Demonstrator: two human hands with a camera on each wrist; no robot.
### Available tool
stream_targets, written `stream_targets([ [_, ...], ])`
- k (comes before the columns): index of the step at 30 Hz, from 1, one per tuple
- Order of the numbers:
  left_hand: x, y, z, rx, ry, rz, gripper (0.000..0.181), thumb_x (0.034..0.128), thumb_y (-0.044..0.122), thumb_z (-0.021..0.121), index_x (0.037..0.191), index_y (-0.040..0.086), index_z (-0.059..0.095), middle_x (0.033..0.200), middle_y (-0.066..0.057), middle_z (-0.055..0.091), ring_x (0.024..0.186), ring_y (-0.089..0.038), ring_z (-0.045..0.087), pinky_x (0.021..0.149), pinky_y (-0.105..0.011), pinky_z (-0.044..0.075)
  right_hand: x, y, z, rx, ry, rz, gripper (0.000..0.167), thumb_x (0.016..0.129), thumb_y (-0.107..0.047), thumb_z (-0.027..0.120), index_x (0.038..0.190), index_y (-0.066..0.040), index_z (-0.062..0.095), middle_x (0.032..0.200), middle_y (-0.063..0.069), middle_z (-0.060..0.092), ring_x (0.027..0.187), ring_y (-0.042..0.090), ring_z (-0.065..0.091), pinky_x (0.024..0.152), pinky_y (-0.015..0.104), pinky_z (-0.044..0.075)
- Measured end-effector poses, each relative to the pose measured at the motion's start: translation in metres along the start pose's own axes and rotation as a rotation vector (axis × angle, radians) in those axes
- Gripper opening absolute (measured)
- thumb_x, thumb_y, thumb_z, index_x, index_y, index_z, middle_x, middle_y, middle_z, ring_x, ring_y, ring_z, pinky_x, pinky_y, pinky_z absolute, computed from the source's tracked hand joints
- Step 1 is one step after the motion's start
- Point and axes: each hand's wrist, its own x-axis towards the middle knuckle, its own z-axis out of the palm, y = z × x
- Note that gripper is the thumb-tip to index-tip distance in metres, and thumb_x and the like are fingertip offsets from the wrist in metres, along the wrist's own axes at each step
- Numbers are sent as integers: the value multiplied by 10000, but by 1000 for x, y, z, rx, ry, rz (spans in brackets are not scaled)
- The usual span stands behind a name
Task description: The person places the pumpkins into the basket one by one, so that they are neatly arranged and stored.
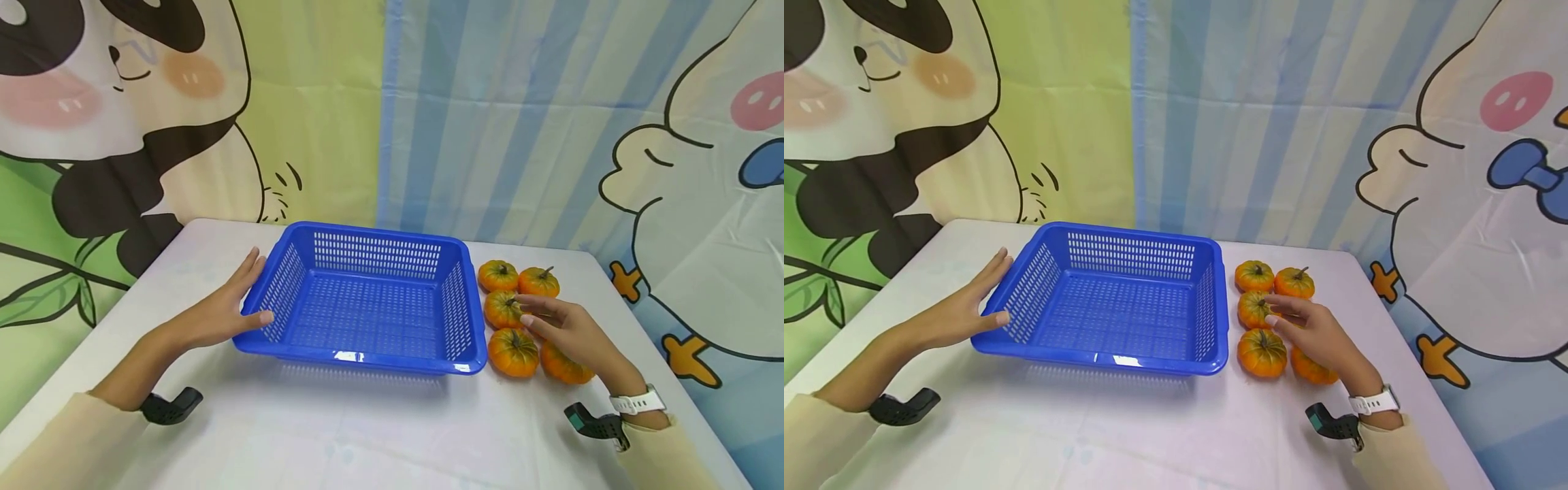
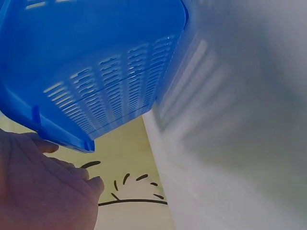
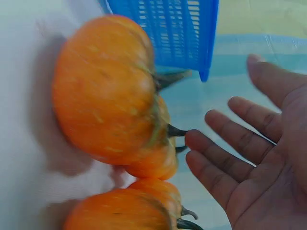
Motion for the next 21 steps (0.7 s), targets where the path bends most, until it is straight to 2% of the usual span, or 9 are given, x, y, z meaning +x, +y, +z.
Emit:
stream_targets([
  [4, 0, -3, 5, -43, 2, 29, 1026, 870, 359, 685, 1558, 67, -18, 1609, -79, -173, 1436, -451, -55, 1014, -749, 134, -4, 2, 6, -18, -11, -2, 459, 946, -288, 655, 1308, -12, 591, 1283, 180, 599, 1134, 369, 599, 858, 364, 538],
  [10, -1, -7, 10, -71, 16, 39, 1060, 849, 355, 705, 1557, 73, -32, 1614, -58, -158, 1440, -441, -50, 1020, -743, 145, -8, 3, 12, -39, -42, -21, 452, 942, -288, 659, 1290, -5, 610, 1260, 153, 625, 1188, 369, 553, 946, 515, 468],
  [13, -1, -8, 11, -89, 28, 68, 1086, 821, 337, 736, 1556, 60, -15, 1615, -29, -160, 1444, -430, -53, 1020, -745, 142, -9, 4, 13, -59, -50, -12, 441, 944, -283, 658, 1282, -4, 619, 1246, 144, 636, 1190, 373, 549, 961, 561, 442],
  [17, 1, -7, 12, -122, 23, 94, 1137, 776, 306, 781, 1557, 52, -4, 1614, -6, -165, 1446, -428, -51, 1023, -745, 141, -10, 5, 15, -65, -51, -5, 446, 937, -278, 668, 1278, 6, 617, 1240, 150, 636, 1173, 370, 561, 954, 551, 452],
  [21, 2, -5, 13, -136, 7, 83, 1171, 751, 286, 803, 1557, 54, -14, 1617, -23, -153, 1443, -441, -39, 1025, -745, 142, -12, 6, 19, -34, -64, -5, 463, 928, -283, 679, 1282, 8, 611, 1249, 149, 629, 1150, 342, 587, 920, 463, 499],
])
